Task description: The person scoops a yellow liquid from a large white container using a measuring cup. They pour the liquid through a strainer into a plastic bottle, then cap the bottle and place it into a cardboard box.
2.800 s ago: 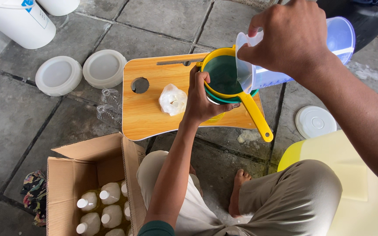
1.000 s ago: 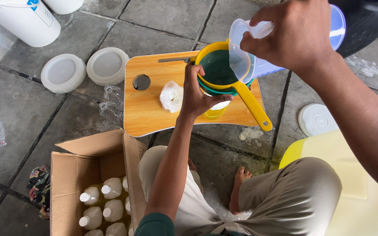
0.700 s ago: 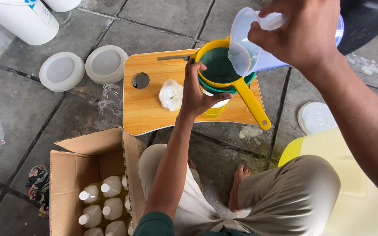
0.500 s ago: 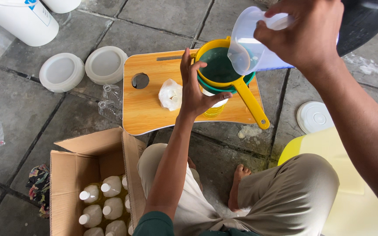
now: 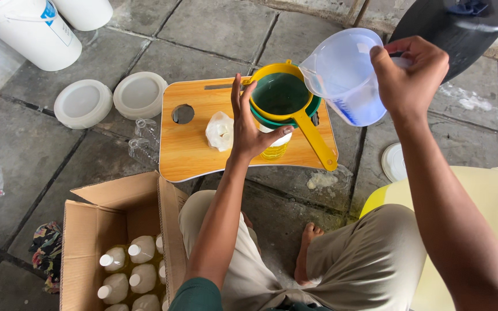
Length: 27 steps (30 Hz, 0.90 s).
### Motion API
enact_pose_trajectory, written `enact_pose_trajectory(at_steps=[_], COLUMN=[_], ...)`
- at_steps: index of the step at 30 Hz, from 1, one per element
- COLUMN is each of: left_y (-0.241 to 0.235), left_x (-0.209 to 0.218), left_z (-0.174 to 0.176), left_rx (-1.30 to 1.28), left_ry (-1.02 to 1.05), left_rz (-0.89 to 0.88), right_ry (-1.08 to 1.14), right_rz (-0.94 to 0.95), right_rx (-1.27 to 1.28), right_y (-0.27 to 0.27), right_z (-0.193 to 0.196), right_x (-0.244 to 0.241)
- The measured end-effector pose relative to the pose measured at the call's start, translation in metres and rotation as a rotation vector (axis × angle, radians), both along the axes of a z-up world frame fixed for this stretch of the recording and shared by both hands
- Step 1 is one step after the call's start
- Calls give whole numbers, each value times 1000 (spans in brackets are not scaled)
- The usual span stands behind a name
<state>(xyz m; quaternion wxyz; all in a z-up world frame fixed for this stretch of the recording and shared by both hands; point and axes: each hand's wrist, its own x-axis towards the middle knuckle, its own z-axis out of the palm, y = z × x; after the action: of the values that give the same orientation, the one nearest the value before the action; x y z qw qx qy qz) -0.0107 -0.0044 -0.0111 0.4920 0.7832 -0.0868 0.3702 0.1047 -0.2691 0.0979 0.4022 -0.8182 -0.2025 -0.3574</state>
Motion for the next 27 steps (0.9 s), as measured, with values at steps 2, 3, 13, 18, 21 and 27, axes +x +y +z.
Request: enact_pose_trajectory(at_steps=[2,3,13,18,21,27], left_y=[0,0,-2,-21,-34,-39], left_x=[0,0,-21,-55,-68,-78], left_z=[-1,1,-7,-27,-50,-62], left_rx=[-20,-17,-33,-323,-392,-339], left_ry=[9,5,13,96,173,207], left_rz=[-10,-11,31,-2,66,38], right_ry=[73,68,505,639,748,666], right_rz=[5,4,-168,-154,-76,56], right_rx=[90,94,400,636,877,978], right_y=[-2,-6,-33,-60,-65,-68], right_z=[-3,-7,-26,-80,-116,-175], right_x=[-6,-3,-30,-40,-53,-69])
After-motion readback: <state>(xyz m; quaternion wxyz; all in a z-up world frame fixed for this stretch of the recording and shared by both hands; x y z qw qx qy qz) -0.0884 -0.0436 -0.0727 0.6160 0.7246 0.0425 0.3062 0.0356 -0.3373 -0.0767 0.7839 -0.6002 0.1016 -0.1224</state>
